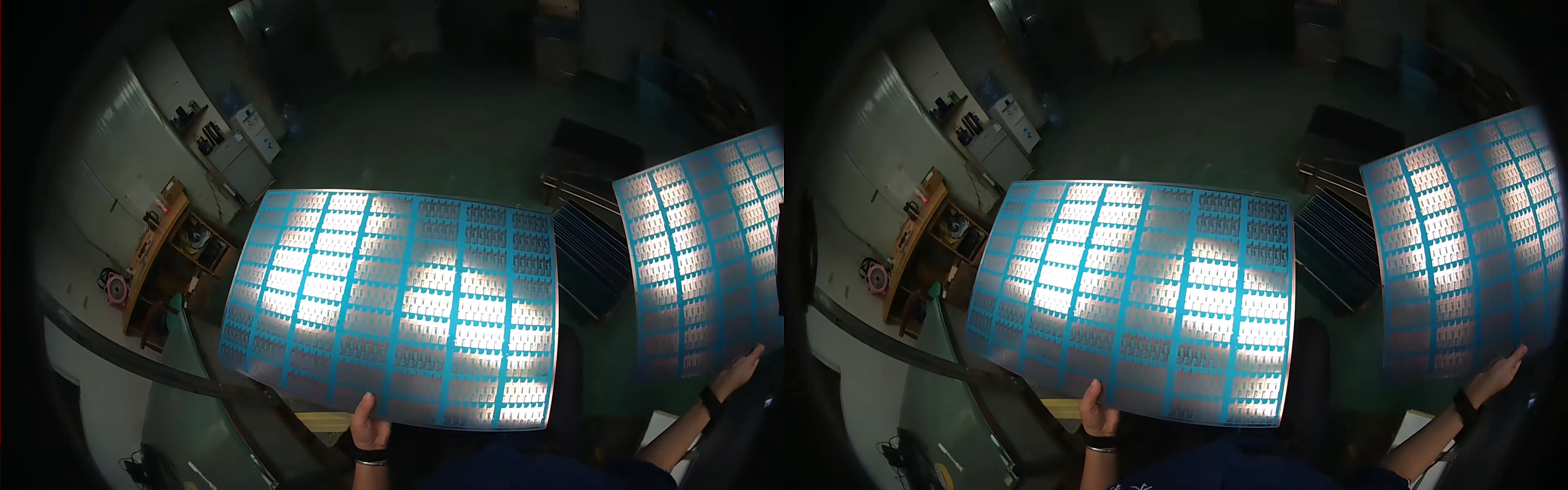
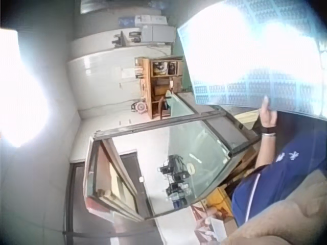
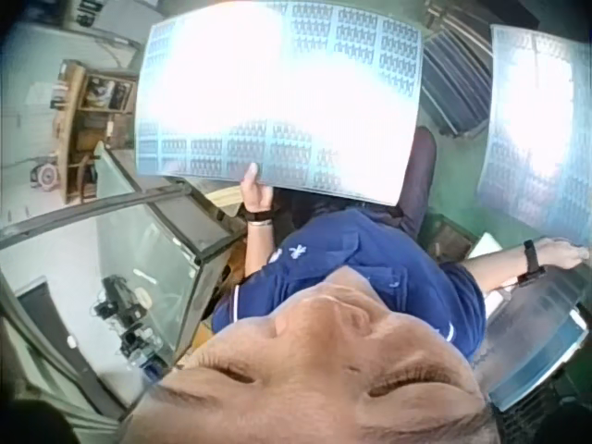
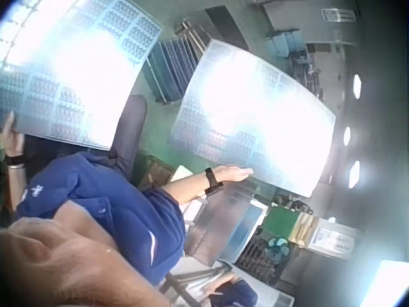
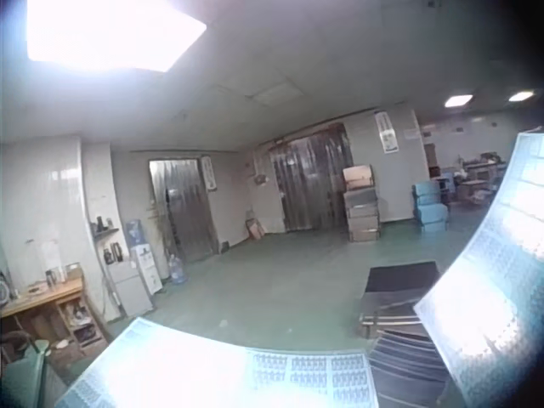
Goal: Inspecting and marking metal parts on a large blue substrate sheet with a marker.
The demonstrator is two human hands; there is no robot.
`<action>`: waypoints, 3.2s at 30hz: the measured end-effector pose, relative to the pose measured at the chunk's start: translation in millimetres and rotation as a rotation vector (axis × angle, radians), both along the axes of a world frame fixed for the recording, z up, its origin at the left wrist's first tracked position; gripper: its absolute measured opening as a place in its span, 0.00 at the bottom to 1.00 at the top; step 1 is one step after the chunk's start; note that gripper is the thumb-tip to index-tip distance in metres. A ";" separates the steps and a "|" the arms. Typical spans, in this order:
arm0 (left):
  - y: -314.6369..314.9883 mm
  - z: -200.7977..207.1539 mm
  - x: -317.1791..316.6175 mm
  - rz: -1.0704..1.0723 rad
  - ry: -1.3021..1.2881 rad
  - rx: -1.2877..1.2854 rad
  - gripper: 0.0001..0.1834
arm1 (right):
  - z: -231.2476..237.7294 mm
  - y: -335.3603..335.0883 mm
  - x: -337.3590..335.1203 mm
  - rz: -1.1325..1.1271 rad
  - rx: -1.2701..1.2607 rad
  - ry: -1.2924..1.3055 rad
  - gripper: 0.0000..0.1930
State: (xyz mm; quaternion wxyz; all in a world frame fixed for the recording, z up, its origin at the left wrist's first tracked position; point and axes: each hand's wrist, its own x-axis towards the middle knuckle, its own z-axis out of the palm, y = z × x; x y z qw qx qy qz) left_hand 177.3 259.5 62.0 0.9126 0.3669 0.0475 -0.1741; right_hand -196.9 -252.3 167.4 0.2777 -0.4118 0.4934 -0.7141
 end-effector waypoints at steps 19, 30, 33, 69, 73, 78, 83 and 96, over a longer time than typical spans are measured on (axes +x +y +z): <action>3.2 -43.1 12.5 -0.114 -0.112 -0.311 0.21 | -162.6 98.9 149.8 0.551 -0.308 1.323 0.11; -3.1 -37.9 6.3 -0.079 -0.142 -0.323 0.23 | -282.0 130.7 188.2 0.801 0.050 1.483 0.12; -0.2 -37.9 7.8 -0.081 -0.132 -0.312 0.24 | -309.2 131.9 186.2 0.873 0.245 1.462 0.14; -17.6 -7.1 39.8 -0.117 -0.269 -0.134 0.23 | 79.5 83.7 309.4 0.946 -0.806 0.695 0.14; -12.2 -13.1 35.2 -0.176 -0.188 -0.173 0.24 | 80.5 90.9 315.6 0.909 -0.756 0.841 0.11; -26.6 9.9 18.4 -0.156 -0.271 -0.153 0.26 | 93.5 84.5 310.1 1.245 -0.367 0.840 0.14; -38.4 28.5 11.5 -0.190 -0.190 -0.136 0.23 | 133.6 94.6 312.3 1.608 -0.072 0.717 0.16; -48.7 17.9 17.1 0.064 -0.182 -0.078 0.29 | 97.0 -39.0 182.9 0.924 -0.348 0.124 0.12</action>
